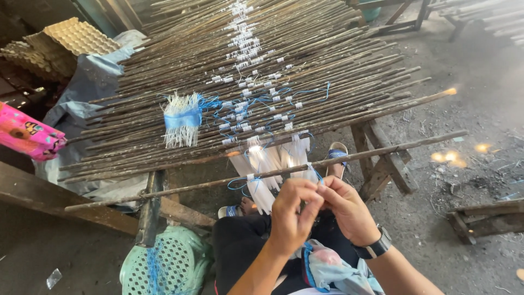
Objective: The person ties bundles of white sticks with blue string on a wooden rack. They repeatedly pick up bundles, wrap the string around them, and secure the knots before placing the bundles back on the rack.
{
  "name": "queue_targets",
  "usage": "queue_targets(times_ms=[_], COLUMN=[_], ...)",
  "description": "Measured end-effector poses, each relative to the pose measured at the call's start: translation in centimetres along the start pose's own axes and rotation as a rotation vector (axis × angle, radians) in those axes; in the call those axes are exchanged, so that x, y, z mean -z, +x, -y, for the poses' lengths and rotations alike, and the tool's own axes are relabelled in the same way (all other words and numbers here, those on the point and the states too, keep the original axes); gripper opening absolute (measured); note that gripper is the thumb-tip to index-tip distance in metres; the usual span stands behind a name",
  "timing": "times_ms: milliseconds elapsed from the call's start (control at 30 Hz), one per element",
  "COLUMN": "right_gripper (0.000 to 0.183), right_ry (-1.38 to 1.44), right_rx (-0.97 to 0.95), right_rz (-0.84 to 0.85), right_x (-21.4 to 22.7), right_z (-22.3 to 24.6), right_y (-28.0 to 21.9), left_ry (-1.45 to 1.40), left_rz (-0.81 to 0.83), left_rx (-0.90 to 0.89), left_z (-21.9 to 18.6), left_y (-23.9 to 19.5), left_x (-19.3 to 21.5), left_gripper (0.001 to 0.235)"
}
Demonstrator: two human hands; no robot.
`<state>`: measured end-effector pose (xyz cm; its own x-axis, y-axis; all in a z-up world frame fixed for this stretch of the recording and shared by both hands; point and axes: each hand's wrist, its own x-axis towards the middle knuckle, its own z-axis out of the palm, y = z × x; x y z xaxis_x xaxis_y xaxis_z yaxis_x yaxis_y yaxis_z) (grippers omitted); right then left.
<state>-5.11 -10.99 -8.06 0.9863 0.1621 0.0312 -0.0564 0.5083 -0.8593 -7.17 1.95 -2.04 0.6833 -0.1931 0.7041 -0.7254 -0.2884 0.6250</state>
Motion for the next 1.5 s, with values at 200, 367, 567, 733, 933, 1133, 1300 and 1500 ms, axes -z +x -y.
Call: queue_targets(times_ms=[200,367,567,733,933,1133,1300,1500], right_gripper=[0.014,0.012,0.010,0.011,0.014,0.010,0.004,0.012], right_ry=[-0.343,-0.292,-0.289,-0.294,-0.364,-0.723,-0.998,-0.985], right_rx=[0.188,0.264,0.290,0.298,0.308,0.354,0.466,0.532], right_rz=[-0.071,-0.060,-0.112,-0.096,-0.113,-0.214,-0.267,-0.289], right_x=[0.5,1.4,2.9,2.5,2.8,2.4,1.3,0.2], right_z=[0.4,0.1,-0.6,0.2,0.5,1.9,1.8,0.6], right_y=[0.5,1.3,1.6,1.4,1.6,2.7,4.3,4.0], left_ry=[-0.296,-0.469,-0.567,-0.426,0.040,-0.140,-0.354,-0.443], left_rz=[0.114,0.222,0.138,0.107,0.073,0.125,0.095,-0.033], left_rx=[0.309,0.572,0.596,0.504,0.168,0.262,0.393,0.514], left_z=[5.5,8.8,9.8,9.8,7.9,7.4,7.8,8.4], left_y=[1.3,1.5,1.3,1.2,1.6,2.0,1.6,1.1], left_x=[-1.7,-3.4,-4.7,-5.1,-4.1,-2.6,-3.0,-3.8], left_gripper=[0.007,0.009,0.012,0.014,0.011,0.012,0.017,0.019])
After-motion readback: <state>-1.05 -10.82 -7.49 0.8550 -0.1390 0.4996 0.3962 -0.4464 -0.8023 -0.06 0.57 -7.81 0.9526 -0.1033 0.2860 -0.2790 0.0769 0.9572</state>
